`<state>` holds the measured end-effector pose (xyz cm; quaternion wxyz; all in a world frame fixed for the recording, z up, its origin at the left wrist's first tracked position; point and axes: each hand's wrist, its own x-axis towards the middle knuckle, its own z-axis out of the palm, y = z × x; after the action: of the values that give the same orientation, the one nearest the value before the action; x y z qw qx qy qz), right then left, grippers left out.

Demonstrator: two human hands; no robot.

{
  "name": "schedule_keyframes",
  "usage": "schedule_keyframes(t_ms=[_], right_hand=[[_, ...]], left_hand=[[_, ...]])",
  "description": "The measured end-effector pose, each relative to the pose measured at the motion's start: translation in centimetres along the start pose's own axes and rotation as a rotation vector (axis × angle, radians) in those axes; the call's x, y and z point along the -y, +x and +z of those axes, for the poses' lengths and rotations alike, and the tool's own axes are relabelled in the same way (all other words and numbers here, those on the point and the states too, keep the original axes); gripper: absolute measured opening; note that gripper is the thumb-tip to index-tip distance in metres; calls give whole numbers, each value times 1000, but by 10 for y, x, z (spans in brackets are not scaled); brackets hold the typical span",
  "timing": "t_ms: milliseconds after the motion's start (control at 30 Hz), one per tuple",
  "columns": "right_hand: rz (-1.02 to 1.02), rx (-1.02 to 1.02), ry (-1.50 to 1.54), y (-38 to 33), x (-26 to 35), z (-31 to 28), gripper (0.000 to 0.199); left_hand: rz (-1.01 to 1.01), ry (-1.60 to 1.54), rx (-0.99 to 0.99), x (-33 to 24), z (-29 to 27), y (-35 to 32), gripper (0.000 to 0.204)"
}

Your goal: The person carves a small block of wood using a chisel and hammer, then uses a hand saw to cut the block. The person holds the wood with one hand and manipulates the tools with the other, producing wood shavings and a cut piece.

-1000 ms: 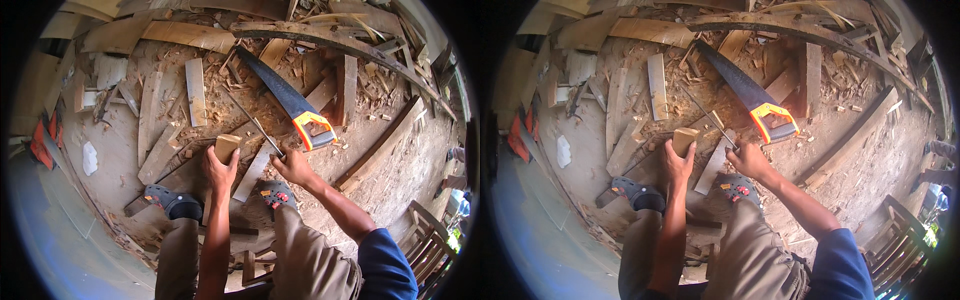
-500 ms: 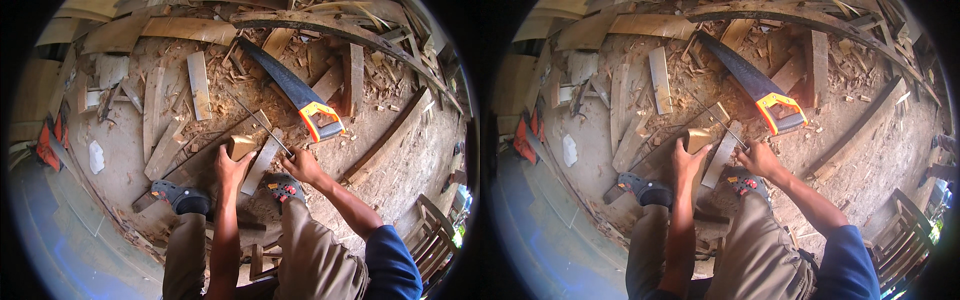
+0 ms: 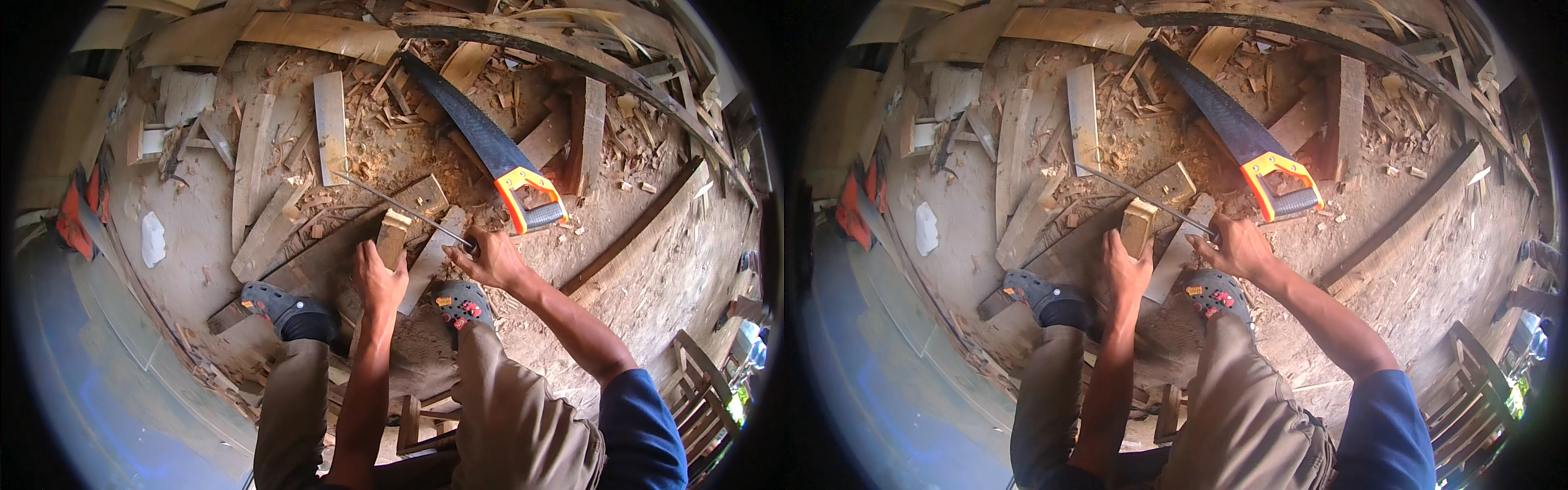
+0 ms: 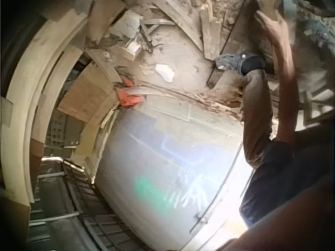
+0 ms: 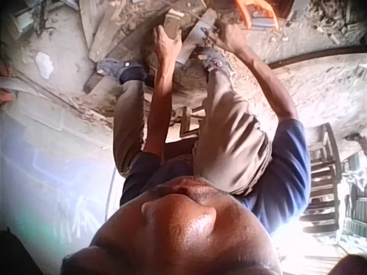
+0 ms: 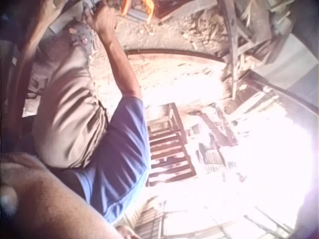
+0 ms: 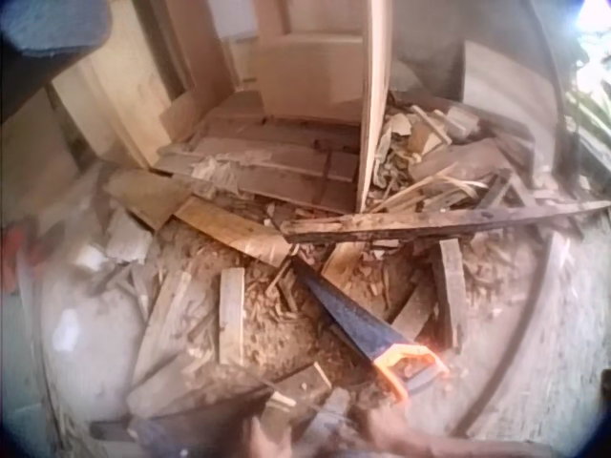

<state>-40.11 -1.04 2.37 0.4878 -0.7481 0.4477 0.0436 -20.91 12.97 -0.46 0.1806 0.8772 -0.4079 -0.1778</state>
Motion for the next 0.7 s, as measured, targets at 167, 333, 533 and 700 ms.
schedule_keyframes(t_ms=[167, 333, 533, 700], right_hand=[[-114, -40, -31, 14, -16, 10, 32], [-195, 11, 47, 12, 10, -1, 25], [-139, 81, -25, 20, 2, 8, 27], [-79, 74, -103, 28, -9, 1, 29]], left_hand=[[77, 136, 20, 1, -2, 1, 55], [104, 157, -53, 4, 3, 3, 56], [109, 190, -118, 3, 6, 2, 55], [91, 154, -72, 9, 5, 3, 52]])
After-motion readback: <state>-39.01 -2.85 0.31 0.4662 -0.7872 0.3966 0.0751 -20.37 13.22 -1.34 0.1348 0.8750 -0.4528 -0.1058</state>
